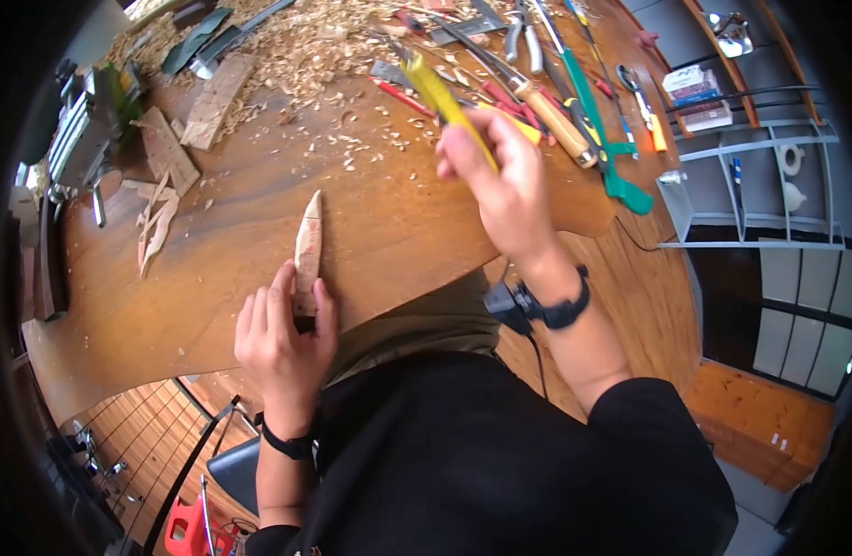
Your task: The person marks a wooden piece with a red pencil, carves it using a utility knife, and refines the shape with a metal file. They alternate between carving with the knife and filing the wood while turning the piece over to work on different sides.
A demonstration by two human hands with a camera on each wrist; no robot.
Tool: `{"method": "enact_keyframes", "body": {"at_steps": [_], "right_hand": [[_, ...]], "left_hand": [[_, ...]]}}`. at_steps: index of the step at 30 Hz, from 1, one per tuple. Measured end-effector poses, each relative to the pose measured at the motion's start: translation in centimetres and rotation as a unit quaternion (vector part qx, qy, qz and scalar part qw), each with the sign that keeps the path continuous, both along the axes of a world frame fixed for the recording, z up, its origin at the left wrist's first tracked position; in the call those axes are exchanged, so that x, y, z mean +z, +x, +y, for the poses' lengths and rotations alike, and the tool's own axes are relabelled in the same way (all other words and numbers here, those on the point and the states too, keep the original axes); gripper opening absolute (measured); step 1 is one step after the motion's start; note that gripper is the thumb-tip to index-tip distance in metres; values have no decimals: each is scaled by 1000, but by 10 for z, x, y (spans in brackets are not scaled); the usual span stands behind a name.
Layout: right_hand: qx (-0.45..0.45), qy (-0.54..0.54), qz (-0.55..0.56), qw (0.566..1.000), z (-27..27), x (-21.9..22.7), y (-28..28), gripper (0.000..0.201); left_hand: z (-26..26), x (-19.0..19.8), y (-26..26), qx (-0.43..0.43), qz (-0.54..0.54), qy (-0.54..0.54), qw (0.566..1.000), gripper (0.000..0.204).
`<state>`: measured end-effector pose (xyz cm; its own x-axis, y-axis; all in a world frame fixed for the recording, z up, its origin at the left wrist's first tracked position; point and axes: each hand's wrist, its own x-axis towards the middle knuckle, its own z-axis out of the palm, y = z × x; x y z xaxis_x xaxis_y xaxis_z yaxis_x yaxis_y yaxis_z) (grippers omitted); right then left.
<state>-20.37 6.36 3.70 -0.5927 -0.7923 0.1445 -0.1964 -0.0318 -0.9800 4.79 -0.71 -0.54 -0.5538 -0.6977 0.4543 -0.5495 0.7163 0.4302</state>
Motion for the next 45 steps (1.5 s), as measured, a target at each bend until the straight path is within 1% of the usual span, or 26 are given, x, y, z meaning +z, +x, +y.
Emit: {"method": "enact_keyframes", "body": {"at_steps": [1, 2, 3, 5, 6, 8, 9, 10, 12, 14, 16, 18, 19, 21, 23, 24, 26, 27, 28, 30, 31, 33, 39, 42, 45], "right_hand": [[9, 47, 5, 999, 9, 5, 13, 36], [16, 93, 10, 995, 17, 9, 25, 36], [17, 88, 1, 996, 24, 8, 31, 36], [69, 149, 166, 972, 36, 3, 39, 36], [64, 143, 156, 975, 37, 0, 43, 36], [93, 134, 233, 959, 38, -6, 51, 35], [95, 123, 246, 957, 38, -9, 53, 35], [86, 118, 237, 960, 39, -10, 55, 35], [111, 145, 283, 942, 42, -12, 56, 37], [103, 137, 287, 943, 40, -7, 57, 37], [98, 130, 293, 942, 40, -10, 58, 36], [101, 123, 328, 931, 43, -15, 57, 40], [97, 121, 323, 933, 43, -14, 58, 40], [114, 169, 325, 924, 44, -9, 58, 43], [108, 167, 328, 924, 44, -11, 58, 44], [104, 166, 334, 922, 43, -12, 59, 45], [104, 170, 332, 922, 42, -12, 59, 45], [106, 174, 332, 921, 42, -11, 59, 44], [104, 174, 330, 922, 42, -11, 59, 44], [108, 186, 335, 917, 42, -9, 59, 44], [107, 188, 333, 918, 43, -9, 59, 44], [98, 196, 331, 918, 43, -7, 59, 42], [101, 201, 333, 916, 44, -7, 58, 43], [98, 192, 343, 914, 45, -9, 59, 43], [103, 193, 352, 910, 46, -5, 61, 43]], "left_hand": [[-2, -2, 0, -9, 11, -20, 1000, 37], [-3, -2, 0, -7, 2, -26, 1000, 37], [-3, -2, 0, -9, 6, -25, 1000, 40], [-2, -2, 0, -19, 7, -22, 1000, 48], [-2, -1, 1, -25, -2, -28, 999, 48], [-1, 1, 2, -35, -23, -20, 999, 50], [-2, -1, 2, -40, -24, -23, 999, 51], [-2, -2, 3, -48, -33, -29, 998, 51], [-3, -4, 3, -54, -22, -25, 998, 51], [-2, -2, 3, -69, -29, -29, 997, 52], [1, 3, 2, -60, -39, 18, 997, 49], [1, 3, 2, -67, -45, 19, 997, 48], [1, 3, 1, -61, -40, 25, 997, 48], [3, 5, 0, -57, -38, 29, 997, 48], [5, 9, -2, -20, -60, 43, 997, 48], [6, 7, -3, -22, -63, 42, 997, 48], [7, 0, -9, -11, -24, 20, 999, 51], [9, 0, -11, 8, -24, 13, 1000, 51], [9, -1, -12, 5, -25, 12, 1000, 51], [9, -1, -15, 28, -25, 14, 999, 47], [10, 1, -16, 26, -26, 14, 999, 47], [13, 8, -16, 51, -50, 64, 995, 36], [10, 11, -14, 38, -17, 113, 993, 33], [9, 7, -13, 36, 0, 95, 995, 30], [13, 8, -12, 49, -19, 124, 991, 29]]}}
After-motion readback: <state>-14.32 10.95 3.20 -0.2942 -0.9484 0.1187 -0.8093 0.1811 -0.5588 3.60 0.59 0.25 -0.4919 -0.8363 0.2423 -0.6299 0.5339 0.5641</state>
